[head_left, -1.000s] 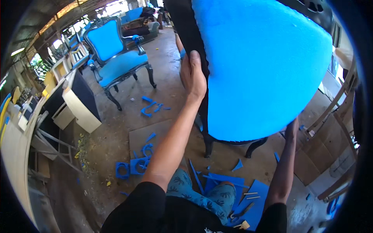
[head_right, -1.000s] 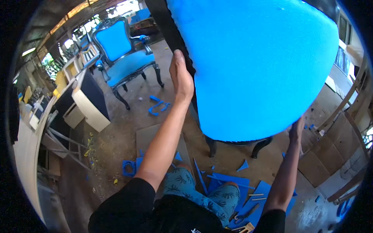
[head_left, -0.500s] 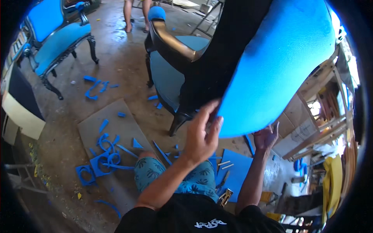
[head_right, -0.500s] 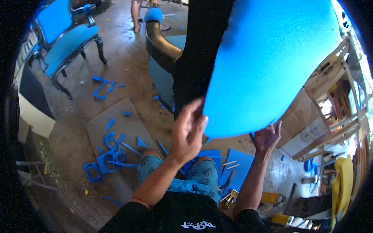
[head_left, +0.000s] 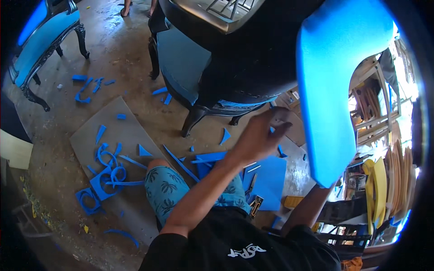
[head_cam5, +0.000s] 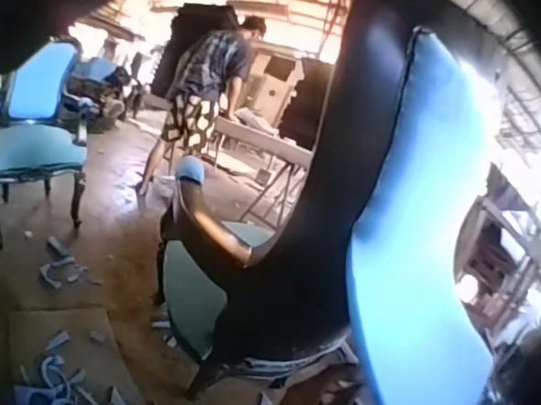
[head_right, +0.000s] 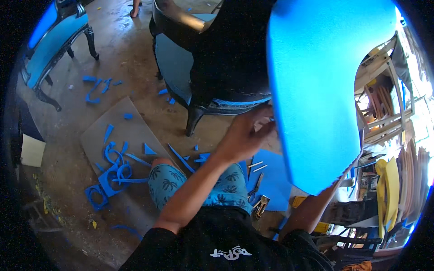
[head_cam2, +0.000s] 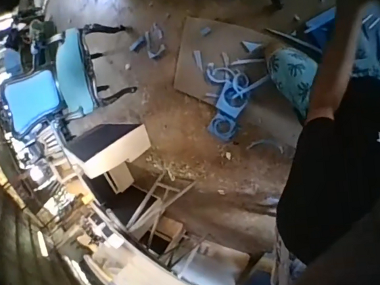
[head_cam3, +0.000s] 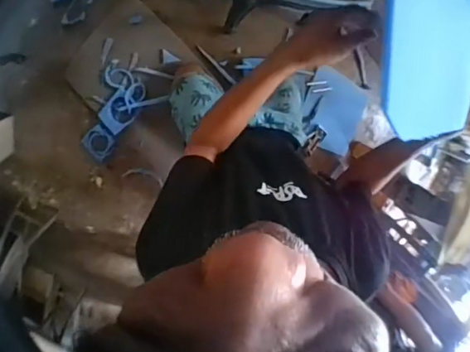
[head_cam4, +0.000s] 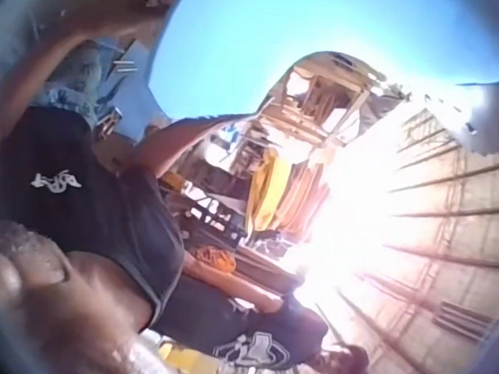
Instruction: The person positions foam padding onto the backrest of a chair by hand and fastens it to the chair frame using a staple gun.
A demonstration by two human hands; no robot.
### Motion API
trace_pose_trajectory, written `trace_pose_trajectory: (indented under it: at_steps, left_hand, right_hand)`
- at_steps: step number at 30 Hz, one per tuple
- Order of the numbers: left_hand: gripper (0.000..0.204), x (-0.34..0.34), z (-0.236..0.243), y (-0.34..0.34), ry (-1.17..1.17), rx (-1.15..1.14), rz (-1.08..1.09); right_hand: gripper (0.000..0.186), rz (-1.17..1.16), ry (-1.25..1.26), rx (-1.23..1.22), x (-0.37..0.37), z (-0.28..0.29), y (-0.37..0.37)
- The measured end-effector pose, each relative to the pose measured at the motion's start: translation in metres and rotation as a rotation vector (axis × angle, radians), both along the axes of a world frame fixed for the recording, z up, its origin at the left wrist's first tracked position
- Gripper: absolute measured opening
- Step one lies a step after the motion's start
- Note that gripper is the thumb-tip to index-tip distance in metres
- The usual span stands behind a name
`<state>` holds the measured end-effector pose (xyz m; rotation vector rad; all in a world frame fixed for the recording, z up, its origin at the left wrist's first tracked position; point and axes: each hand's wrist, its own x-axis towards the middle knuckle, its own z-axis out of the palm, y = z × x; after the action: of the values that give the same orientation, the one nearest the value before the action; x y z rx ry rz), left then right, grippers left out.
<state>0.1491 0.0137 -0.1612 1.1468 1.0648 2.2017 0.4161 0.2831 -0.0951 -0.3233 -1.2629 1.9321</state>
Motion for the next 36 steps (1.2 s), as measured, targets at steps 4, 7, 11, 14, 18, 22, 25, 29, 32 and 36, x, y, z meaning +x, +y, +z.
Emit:
trace_pose_trajectory:
  at_steps: [4,7,11,14,18,22,25,29,32,36]
  left_hand:
    - [0.031,-0.018,-0.023,0.004,0.305,-0.328,-0.007]
    - [0.041,-0.012,-0.015,-0.013,0.425,-0.449,-0.116]
    - [0.046,-0.002,-0.004,-0.015,0.617,-0.619,-0.142]
    - [0.051,-0.005,-0.007,-0.022,0.548,-0.757,-0.104]
    - [0.056,0.0,0.0,-0.013,0.503,-0.87,-0.161]
    - [0.07,0.009,0.016,-0.011,0.384,-0.941,-0.144]
    - [0.066,0.018,0.041,-0.003,0.388,-1.004,-0.103]
    - [0.065,0.026,0.074,0.012,0.668,-1.075,-0.104]
    - [0.058,0.042,0.091,0.046,0.809,-1.151,-0.218]
    - [0.057,-0.011,0.093,0.067,0.434,-0.692,-0.028]
  right_hand:
    - [0.044,0.139,0.093,-0.022,0.0,0.005,0.009]
    - [0.045,0.266,0.176,-0.025,-0.006,0.023,0.012]
    - [0.049,0.427,0.365,-0.086,-0.025,0.052,0.012]
    - [0.061,0.549,0.506,-0.296,-0.063,0.071,-0.003]
    - [0.094,0.374,0.685,-0.489,-0.078,0.109,-0.023]
    - [0.09,0.374,0.66,-0.293,-0.067,0.117,-0.05]
    - [0.086,0.473,0.592,-0.255,-0.073,0.129,-0.038]
    - [0.074,0.475,0.58,-0.206,-0.082,0.145,-0.051]
    - [0.067,0.423,0.451,-0.243,-0.085,0.153,-0.036]
    - [0.065,0.472,0.46,-0.227,-0.098,0.162,-0.039]
